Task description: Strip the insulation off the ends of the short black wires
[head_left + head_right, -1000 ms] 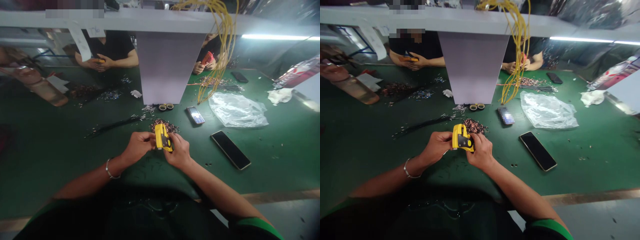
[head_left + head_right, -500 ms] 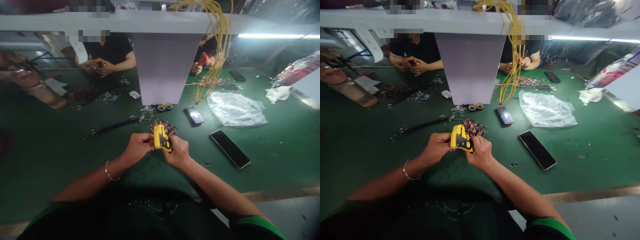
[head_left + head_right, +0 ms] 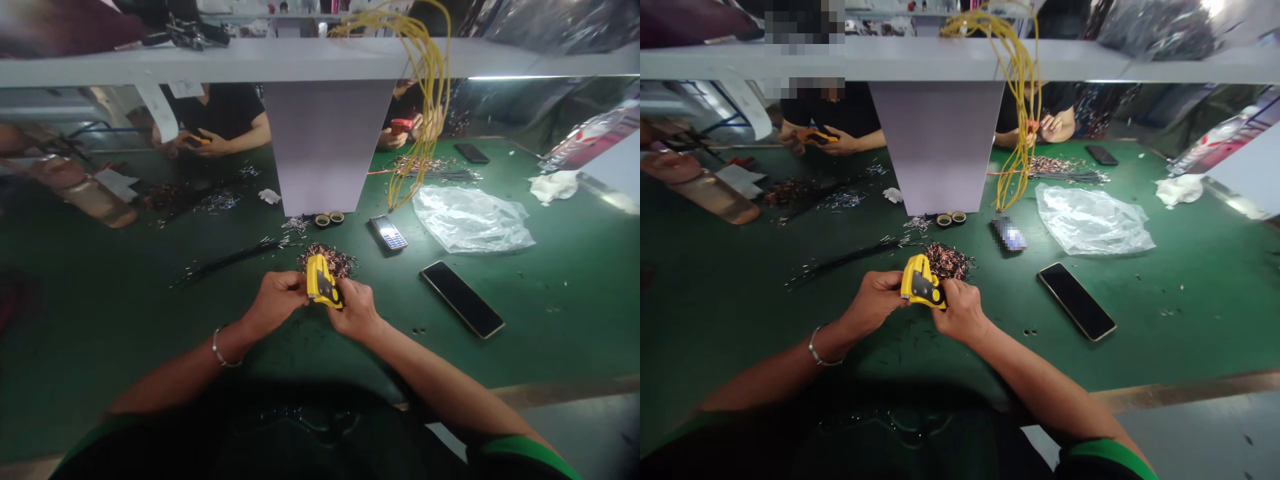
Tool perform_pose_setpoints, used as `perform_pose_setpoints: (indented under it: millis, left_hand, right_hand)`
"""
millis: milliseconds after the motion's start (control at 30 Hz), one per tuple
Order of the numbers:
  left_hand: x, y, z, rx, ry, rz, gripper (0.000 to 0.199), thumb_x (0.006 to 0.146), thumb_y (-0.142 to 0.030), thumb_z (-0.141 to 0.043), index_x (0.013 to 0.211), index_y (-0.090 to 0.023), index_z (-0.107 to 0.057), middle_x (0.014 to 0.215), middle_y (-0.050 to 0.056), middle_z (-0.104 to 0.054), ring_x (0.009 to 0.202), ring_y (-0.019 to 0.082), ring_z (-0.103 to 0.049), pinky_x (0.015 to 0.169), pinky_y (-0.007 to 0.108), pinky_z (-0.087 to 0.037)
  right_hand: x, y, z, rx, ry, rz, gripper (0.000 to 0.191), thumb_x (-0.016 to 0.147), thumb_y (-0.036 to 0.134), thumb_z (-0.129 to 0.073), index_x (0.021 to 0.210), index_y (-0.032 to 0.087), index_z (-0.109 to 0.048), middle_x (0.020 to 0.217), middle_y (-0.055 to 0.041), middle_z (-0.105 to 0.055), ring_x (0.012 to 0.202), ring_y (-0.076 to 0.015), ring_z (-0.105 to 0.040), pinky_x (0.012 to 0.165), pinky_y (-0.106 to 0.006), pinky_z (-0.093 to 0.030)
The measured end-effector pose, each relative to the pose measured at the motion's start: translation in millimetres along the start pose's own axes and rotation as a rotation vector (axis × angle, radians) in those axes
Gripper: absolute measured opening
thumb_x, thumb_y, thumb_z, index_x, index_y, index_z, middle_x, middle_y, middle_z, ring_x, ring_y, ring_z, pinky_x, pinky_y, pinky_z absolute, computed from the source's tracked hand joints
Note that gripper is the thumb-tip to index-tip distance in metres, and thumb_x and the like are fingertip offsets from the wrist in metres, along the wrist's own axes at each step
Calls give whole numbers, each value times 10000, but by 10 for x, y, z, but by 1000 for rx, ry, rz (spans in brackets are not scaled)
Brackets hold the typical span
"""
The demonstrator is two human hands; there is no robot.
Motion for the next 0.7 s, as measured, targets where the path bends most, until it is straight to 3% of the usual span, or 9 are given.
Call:
perform_pose_setpoints:
  millis: [300, 433, 567, 700]
  left_hand:
    - [24, -52, 34, 33, -31, -4, 100, 641, -127, -603, 605, -153, -692, 506, -42, -554, 498, 64, -451, 462, 181, -345]
    - [111, 22, 92, 89, -66, 35, 90, 683, -181, -638, 686, -148, -722, 518, -25, -595, 476, 72, -494, 458, 190, -390]
    - [240, 72, 221, 129, -90, 34, 172, 720, -239, -665, 826, -124, -737, 554, 0, -639, 476, 84, -530, 446, 196, -418]
    - [356, 22, 383, 208, -98, -57, 189, 746, -211, -619, 856, -131, -749, 604, 13, -666, 523, 82, -555, 479, 189, -436]
  right_hand:
    - [-30, -103, -110, 79, 64, -59, 126, 727, 228, -528, 703, 235, -404, 542, 17, -504, 480, -146, -487, 490, -266, -345]
    - [-60, -338, -241, 291, 137, -354, 106, 707, 242, -547, 680, 222, -447, 537, 32, -515, 465, -121, -467, 472, -241, -365]
    - [-139, -508, -437, 749, 266, -707, 125, 662, 247, -610, 763, 179, -578, 597, 24, -587, 498, -126, -535, 493, -248, -433]
    - [-158, -437, -566, 1148, 439, -834, 218, 617, 184, -661, 829, 155, -620, 644, 10, -652, 553, -153, -621, 591, -292, -498]
Point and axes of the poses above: each hand's wrist, its own x-axis towards the middle knuckle, its own z-axis out of the back of the hand, y = z × x, the point moved 9 cm from there along x, towards the middle knuckle
